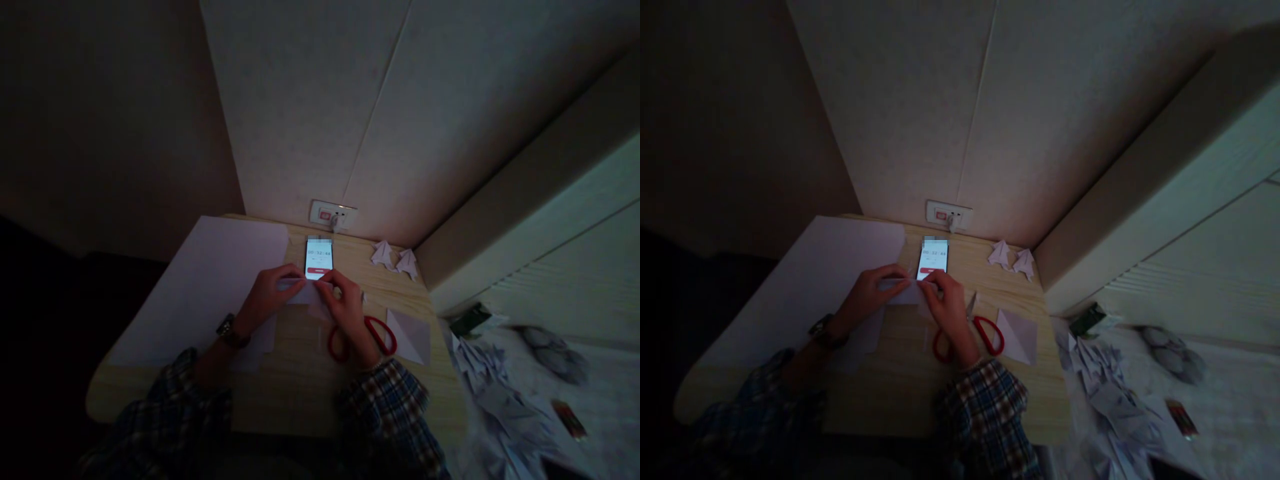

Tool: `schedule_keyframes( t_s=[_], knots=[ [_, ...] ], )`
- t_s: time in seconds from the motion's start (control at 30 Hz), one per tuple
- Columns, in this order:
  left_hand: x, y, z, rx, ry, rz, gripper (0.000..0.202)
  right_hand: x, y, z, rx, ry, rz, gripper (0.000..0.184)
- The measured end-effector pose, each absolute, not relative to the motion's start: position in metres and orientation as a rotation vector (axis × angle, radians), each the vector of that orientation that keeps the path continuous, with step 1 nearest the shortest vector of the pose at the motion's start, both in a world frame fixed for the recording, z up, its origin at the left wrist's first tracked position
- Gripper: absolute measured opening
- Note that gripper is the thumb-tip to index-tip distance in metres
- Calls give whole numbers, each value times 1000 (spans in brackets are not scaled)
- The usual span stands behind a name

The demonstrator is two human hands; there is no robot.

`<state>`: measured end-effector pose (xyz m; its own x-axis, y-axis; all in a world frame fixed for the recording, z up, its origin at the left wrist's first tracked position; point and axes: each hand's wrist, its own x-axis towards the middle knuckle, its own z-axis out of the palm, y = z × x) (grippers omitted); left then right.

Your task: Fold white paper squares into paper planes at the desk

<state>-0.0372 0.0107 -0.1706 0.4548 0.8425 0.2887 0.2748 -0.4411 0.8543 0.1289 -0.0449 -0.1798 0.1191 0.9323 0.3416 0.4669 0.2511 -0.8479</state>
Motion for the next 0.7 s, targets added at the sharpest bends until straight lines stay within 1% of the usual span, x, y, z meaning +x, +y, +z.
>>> schedule_keyframes(
  t_s=[0.4,0.5,0.57,0.63,0.7],
  knots=[
    [-51,19,-167,1914,1052,991,11,134,-50,-171,-1331,-1482,505,19],
    [-58,24,-169,1903,1161,1077,12,137,-52,-169,-1344,-1429,477,20],
    [-61,28,-169,1785,1238,1167,13,138,-53,-169,-1362,-1330,433,22],
    [-60,29,-167,1599,1163,1182,16,139,-53,-169,-1376,-1255,413,23],
    [-54,26,-166,1462,957,1077,26,136,-53,-170,-1374,-1262,445,23]
  ],
)
